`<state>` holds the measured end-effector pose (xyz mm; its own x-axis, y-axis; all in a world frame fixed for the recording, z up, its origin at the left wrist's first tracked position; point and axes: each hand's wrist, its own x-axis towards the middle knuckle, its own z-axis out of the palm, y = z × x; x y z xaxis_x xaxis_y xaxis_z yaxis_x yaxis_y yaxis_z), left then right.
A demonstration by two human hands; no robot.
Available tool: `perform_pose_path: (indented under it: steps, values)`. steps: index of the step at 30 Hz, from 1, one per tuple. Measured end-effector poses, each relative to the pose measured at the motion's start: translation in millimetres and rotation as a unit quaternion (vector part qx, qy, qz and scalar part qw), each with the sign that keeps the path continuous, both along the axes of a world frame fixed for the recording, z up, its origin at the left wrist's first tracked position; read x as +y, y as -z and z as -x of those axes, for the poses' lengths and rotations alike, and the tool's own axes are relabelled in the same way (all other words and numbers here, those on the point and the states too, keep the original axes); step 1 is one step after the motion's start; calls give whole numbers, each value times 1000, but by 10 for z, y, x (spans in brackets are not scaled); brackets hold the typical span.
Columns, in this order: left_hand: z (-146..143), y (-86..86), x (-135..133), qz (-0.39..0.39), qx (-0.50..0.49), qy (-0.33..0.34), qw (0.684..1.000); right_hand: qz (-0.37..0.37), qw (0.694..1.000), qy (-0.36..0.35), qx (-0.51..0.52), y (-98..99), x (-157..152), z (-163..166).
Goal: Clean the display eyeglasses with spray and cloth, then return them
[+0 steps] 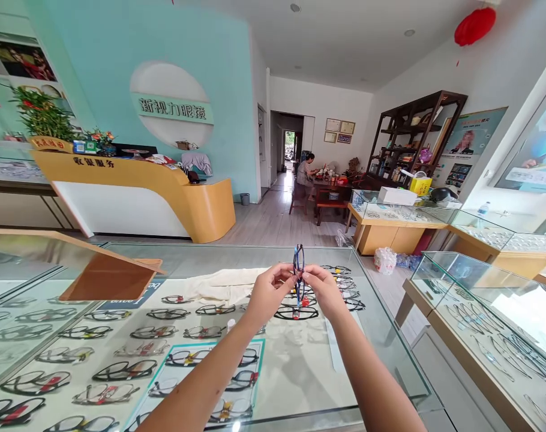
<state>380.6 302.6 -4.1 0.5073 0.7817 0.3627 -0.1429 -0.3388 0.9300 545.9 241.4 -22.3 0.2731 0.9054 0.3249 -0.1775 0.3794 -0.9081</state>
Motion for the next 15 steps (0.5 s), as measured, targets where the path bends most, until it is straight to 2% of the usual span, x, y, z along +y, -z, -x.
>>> perform_pose_path:
  steps: [7,11,15]
  values:
    - [-4,21,60,-10,-1,-6,1000,7,994,-36,104,38,27,-37]
    - [1,-12,124,61,-46,0,997,-16,988,-14,152,38,26,-180]
    - [-31,-14,89,119,-51,1,992,-34,968,-15,248,41,29,-276]
